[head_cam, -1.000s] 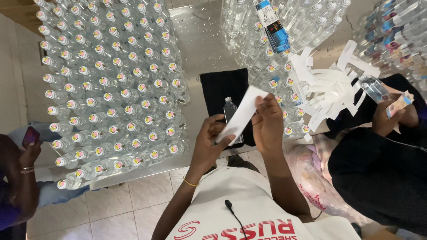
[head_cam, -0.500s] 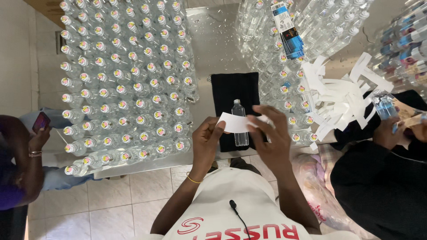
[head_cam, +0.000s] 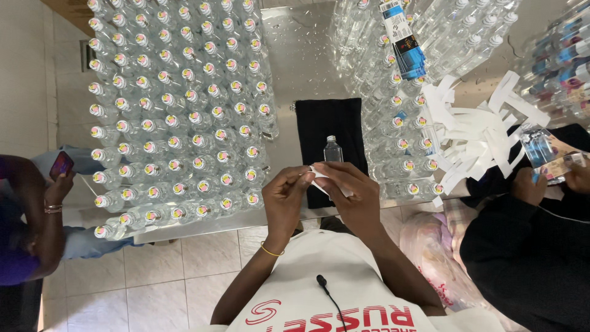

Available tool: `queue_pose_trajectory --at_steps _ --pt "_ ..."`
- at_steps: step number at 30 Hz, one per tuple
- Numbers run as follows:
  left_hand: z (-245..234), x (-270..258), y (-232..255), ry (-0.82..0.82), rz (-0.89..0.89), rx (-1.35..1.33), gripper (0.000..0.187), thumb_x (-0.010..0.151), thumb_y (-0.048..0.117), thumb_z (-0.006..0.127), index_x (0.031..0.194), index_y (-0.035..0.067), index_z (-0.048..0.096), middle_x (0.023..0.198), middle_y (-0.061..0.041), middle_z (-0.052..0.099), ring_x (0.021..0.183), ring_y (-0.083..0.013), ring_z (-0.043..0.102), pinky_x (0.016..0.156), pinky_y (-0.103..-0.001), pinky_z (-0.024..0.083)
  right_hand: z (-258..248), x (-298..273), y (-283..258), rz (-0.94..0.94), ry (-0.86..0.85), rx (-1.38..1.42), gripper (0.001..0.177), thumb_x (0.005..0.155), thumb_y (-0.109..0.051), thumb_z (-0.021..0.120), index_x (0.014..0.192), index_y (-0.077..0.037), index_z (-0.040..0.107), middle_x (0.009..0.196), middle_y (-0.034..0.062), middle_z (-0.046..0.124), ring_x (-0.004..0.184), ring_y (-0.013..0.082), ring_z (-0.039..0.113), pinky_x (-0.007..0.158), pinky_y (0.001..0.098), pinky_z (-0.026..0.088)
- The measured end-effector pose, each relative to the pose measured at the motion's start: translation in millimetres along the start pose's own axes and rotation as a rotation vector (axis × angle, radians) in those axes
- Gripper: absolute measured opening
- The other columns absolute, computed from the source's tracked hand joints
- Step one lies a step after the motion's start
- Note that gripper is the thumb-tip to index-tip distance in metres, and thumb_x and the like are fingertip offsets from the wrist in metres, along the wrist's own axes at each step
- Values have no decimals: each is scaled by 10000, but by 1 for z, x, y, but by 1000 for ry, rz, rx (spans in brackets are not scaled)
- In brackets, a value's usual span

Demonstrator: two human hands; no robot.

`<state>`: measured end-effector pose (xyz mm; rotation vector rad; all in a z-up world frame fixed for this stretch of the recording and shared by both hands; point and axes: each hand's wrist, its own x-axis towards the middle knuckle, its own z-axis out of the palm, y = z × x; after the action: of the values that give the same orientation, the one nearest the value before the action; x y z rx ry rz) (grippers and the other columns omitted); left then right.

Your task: The person repeatedly picks up a clear plastic bottle, peels a label from a sheet, and applies it to the bottle's body. After labeling, the bottle is placed back onto a metal table among many other bottles. The person also handles stacks of labels and a black cloth on the table.

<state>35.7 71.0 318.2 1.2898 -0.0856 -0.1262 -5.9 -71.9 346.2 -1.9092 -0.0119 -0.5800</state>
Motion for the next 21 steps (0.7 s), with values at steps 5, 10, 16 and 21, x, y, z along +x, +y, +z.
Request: queue_pose_trajectory --at_steps 5,10,16,21 --pt "5 0 4 -11 38 94 123 963 60 853 1085 47 845 804 -77 795 832 -81 682 832 -324 582 -2 -1 8 122 39 144 211 983 -5 797 1188 -38 835 1061 155 843 1024 293 819 851 438 667" --pt "9 -4 5 -36 57 152 77 987 87 839 1056 51 835 824 -84 786 869 -120 731 883 -367 598 3 -8 15 221 156 312 127 989 -27 795 1091 43 822 1008 184 837 979 179 754 902 403 624" --pt "-2 0 -14 21 58 147 84 1035 90 785 1110 52 789 888 -73 756 897 -136 690 912 -402 591 -2 -16 30 192 400 232 89 1068 -50 729 1106 30 718 1078 212 819 1065 213 760 940 394 598" --pt "-7 12 -20 73 -109 -156 76 1094 127 701 1165 101 705 942 17 724 887 -36 646 916 -299 584 -7 -49 44 446 299 273 77 1069 -110 720 1078 -49 676 1187 129 756 1097 150 656 951 357 533"
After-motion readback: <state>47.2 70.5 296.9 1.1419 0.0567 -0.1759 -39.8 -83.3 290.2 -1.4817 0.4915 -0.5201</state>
